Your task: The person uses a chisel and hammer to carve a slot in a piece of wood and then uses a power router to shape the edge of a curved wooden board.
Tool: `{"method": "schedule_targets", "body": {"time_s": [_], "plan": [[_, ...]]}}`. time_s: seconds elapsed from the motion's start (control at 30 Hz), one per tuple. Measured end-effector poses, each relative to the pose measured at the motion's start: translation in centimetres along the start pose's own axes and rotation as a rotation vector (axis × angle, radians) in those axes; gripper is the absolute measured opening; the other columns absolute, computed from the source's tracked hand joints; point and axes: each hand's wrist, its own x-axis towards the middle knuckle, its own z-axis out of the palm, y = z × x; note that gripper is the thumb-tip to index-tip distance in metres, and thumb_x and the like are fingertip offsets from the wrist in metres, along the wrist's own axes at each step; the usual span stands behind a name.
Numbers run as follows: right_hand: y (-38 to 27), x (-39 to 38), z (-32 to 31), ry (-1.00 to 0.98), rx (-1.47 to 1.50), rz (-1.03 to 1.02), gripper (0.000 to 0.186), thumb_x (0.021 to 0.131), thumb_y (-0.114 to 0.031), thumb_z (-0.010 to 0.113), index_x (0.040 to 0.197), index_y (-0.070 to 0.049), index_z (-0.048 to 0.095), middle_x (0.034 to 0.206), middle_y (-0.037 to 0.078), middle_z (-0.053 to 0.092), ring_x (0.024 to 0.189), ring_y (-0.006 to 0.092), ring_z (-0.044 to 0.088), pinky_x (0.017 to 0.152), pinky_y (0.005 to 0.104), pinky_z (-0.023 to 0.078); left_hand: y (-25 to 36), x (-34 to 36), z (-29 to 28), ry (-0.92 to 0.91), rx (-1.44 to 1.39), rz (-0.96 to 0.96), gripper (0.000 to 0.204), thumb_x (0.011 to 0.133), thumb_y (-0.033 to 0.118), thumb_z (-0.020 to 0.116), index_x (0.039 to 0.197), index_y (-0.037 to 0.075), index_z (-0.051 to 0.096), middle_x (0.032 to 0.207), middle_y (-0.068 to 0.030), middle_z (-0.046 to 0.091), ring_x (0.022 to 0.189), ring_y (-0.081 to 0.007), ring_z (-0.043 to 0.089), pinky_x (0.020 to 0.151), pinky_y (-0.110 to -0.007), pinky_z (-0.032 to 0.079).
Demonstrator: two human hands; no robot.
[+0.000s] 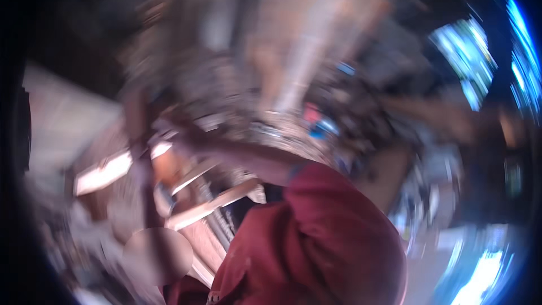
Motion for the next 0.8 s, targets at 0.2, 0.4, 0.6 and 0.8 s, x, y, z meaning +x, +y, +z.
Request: {"method": "schedule_targets", "body": {"time_s": [0.2, 0.4, 0.6, 0.8], "plan": [[2.3, -18.5, -6.3, 0.139, -0.758, -0.168, 0.044, 0.084, -0.024, 0.07, 0.126, -0.018, 0.061, 0.118, 0.015, 0.059, 0.107, 0.0317, 0.063, 0.09, 0.0448, 0.054, -1.7, 1.2, -4.3, 0.222, 0.612, 0.64, 0.031, 0.102, 0.021, 0.058, 0.127, 0.009, 0.071, 0.125, -0.0148, 0.07, 0.117, -0.0355, 0.063, 0.102, -0.05, 0.047], [11.5, -51.2, -14.1, 0.557, -0.483, 1.113, 0.048, 0.087, -0.022, 0.058, 0.134, -0.026, 0.064, 0.125, 0.009, 0.067, 0.111, 0.0333, 0.067, 0.092, 0.044, 0.056, 4.1, 1.0, -3.2, 0.025, 0.611, 0.589, 0.037, 0.107, 0.034, 0.05, 0.134, 0.014, 0.065, 0.127, -0.0149, 0.067, 0.116, -0.0355, 0.063, 0.101, -0.054, 0.047], [7.2, -72.3, -21.8, 1.272, -0.551, 1.745, 0.034, 0.09, -0.034, 0.06, 0.118, -0.02, 0.073, 0.113, 0.011, 0.073, 0.104, 0.0329, 0.07, 0.09, 0.0435, 0.057, 6.8, 0.0, -2.1, 0.193, 0.499, 0.45, 0.036, 0.105, 0.046, 0.051, 0.116, 0.023, 0.077, 0.12, -0.0147, 0.068, 0.11, -0.0357, 0.063, 0.097, -0.056, 0.047], [4.1, -83.4, -16.2, 1.351, -0.672, 1.521, 0.03, 0.087, -0.028, 0.065, 0.114, -0.014, 0.07, 0.109, 0.016, 0.069, 0.098, 0.0399, 0.068, 0.08, 0.0506, 0.056, 18.2, -2.8, 4.9, 0.188, 0.287, 0.705, 0.055, 0.102, 0.057, 0.044, 0.099, 0.015, 0.08, 0.112, -0.0168, 0.066, 0.105, -0.0391, 0.062, 0.093, -0.058, 0.047]]}}
